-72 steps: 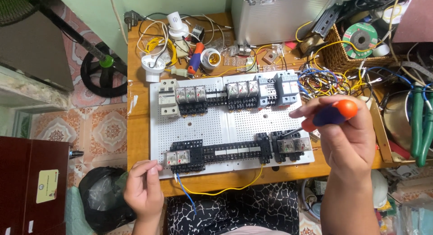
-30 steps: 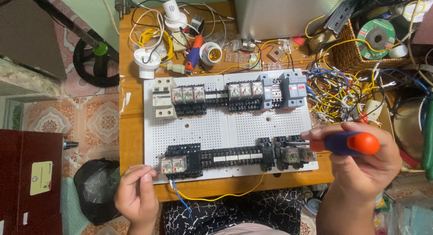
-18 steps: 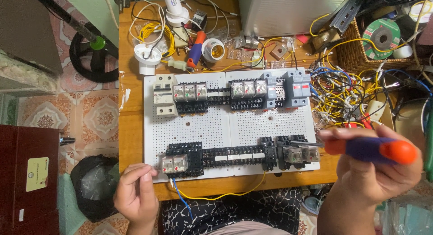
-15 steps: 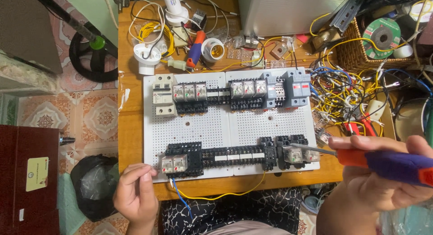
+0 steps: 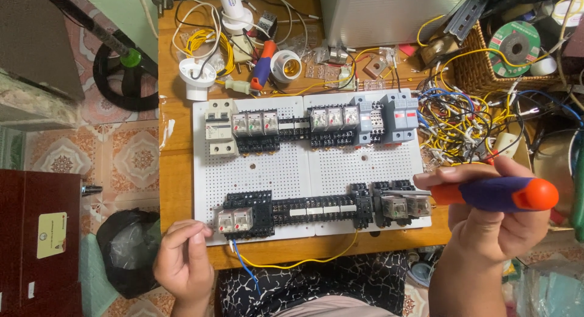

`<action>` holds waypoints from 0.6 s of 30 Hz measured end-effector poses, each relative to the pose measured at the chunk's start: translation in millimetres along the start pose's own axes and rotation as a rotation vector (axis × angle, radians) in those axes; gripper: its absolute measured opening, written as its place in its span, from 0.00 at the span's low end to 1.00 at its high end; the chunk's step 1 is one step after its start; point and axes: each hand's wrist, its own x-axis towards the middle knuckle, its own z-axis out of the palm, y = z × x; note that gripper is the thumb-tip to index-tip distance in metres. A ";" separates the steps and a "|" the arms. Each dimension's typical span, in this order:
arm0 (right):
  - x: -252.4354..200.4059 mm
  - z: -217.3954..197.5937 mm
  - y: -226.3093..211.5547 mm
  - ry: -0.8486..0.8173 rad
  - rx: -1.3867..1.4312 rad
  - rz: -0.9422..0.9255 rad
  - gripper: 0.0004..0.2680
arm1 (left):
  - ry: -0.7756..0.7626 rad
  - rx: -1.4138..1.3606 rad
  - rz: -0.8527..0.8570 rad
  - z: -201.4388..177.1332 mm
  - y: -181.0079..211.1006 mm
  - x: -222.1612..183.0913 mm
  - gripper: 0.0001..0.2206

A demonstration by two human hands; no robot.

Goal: Securing electrical components like relays and breakers to a base plate using a screwdriver and connecting wires.

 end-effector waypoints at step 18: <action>51.0 11.7 -12.6 -0.296 0.088 -0.196 0.23 | -0.011 0.003 0.030 -1.9 -6.3 -2.4 0.04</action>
